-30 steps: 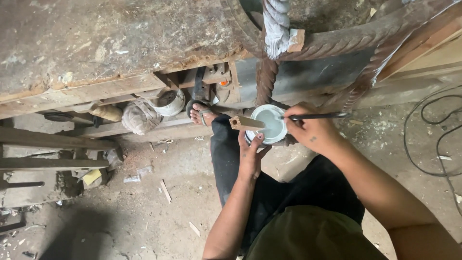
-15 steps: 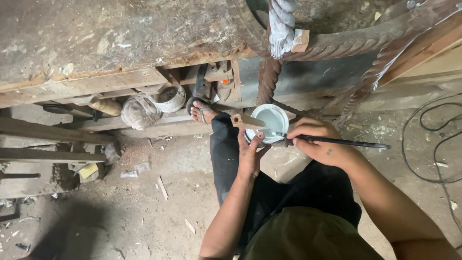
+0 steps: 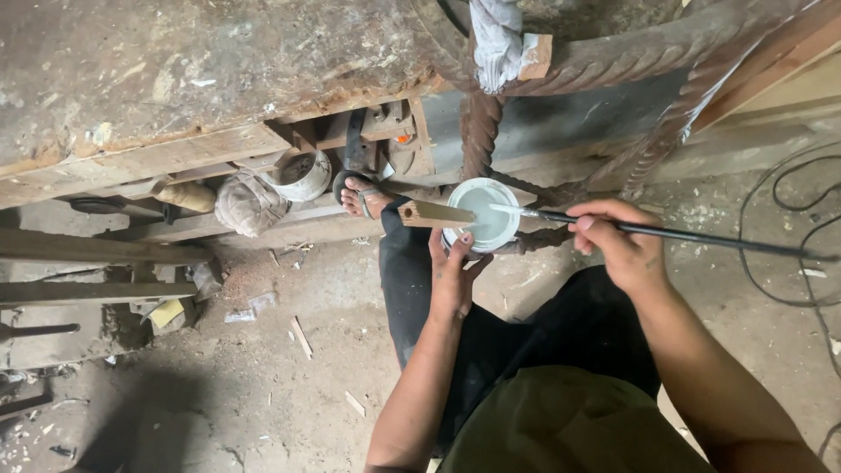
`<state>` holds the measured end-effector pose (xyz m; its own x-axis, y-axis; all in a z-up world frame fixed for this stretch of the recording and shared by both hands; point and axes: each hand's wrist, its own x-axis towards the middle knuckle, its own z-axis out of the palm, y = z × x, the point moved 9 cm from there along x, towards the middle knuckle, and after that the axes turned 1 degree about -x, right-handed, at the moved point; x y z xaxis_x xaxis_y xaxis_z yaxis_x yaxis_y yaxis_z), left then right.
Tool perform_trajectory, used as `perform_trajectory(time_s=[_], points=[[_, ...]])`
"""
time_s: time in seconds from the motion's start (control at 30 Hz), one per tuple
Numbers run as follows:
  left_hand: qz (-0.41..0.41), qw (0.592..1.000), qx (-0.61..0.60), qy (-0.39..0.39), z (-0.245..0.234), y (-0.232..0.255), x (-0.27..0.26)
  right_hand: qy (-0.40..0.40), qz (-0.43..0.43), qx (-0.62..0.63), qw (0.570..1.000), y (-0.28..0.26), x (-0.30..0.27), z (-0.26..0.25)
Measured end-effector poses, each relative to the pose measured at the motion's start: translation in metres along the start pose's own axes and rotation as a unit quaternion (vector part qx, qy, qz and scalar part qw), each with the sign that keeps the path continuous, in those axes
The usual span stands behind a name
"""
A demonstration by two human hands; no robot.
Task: The person paints the decorative twisted support of a wooden piece of furniture using a thin brush and white paint from a small cup.
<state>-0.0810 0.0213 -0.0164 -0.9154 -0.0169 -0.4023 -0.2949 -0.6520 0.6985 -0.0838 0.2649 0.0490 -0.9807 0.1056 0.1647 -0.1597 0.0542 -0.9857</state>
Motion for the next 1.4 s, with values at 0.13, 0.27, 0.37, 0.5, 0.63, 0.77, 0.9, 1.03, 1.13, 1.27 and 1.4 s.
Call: perform_trajectory(time_s=[0.13, 0.27, 0.37, 0.5, 0.63, 0.77, 0.9, 1.03, 1.13, 1.27, 1.4], points=[[-0.004, 1.0, -0.022, -0.011, -0.001, -0.004, 0.001, -0.021, -0.063, -0.063, 0.996, -0.015, -0.016, 0.023], [0.001, 0.999, -0.042, -0.01, -0.005, -0.004, 0.001, -0.017, -0.169, -0.118, 0.978, -0.055, -0.023, 0.041], [0.006, 0.999, -0.047, -0.018, -0.005, -0.004, 0.002, 0.016, -0.227, -0.119, 0.967, -0.077, -0.019, 0.038], [0.016, 0.998, -0.062, -0.03, -0.004, -0.001, 0.004, 0.062, -0.346, -0.139, 0.926, -0.105, -0.012, 0.039], [0.02, 0.997, -0.061, -0.033, -0.005, -0.003, 0.005, 0.073, -0.401, -0.163, 0.899, -0.111, 0.0, 0.041], [0.015, 0.998, -0.059, -0.025, -0.01, -0.007, 0.008, 0.083, -0.44, -0.168, 0.878, -0.088, 0.014, 0.046], [0.013, 0.998, -0.054, -0.026, -0.009, -0.006, 0.006, 0.066, -0.479, -0.192, 0.854, -0.1, 0.006, 0.067], [0.013, 0.998, -0.051, -0.023, -0.009, -0.008, 0.008, 0.083, -0.488, -0.202, 0.845, -0.097, 0.009, 0.061], [0.015, 0.998, -0.049, -0.025, -0.01, -0.01, 0.009, 0.086, -0.5, -0.203, 0.838, -0.09, 0.009, 0.062], [0.013, 0.999, -0.048, -0.017, -0.011, -0.01, 0.01, 0.095, -0.509, -0.215, 0.828, -0.109, 0.007, 0.067], [0.013, 0.999, -0.042, -0.018, -0.01, -0.011, 0.01, 0.096, -0.52, -0.215, 0.821, -0.114, 0.007, 0.071]])
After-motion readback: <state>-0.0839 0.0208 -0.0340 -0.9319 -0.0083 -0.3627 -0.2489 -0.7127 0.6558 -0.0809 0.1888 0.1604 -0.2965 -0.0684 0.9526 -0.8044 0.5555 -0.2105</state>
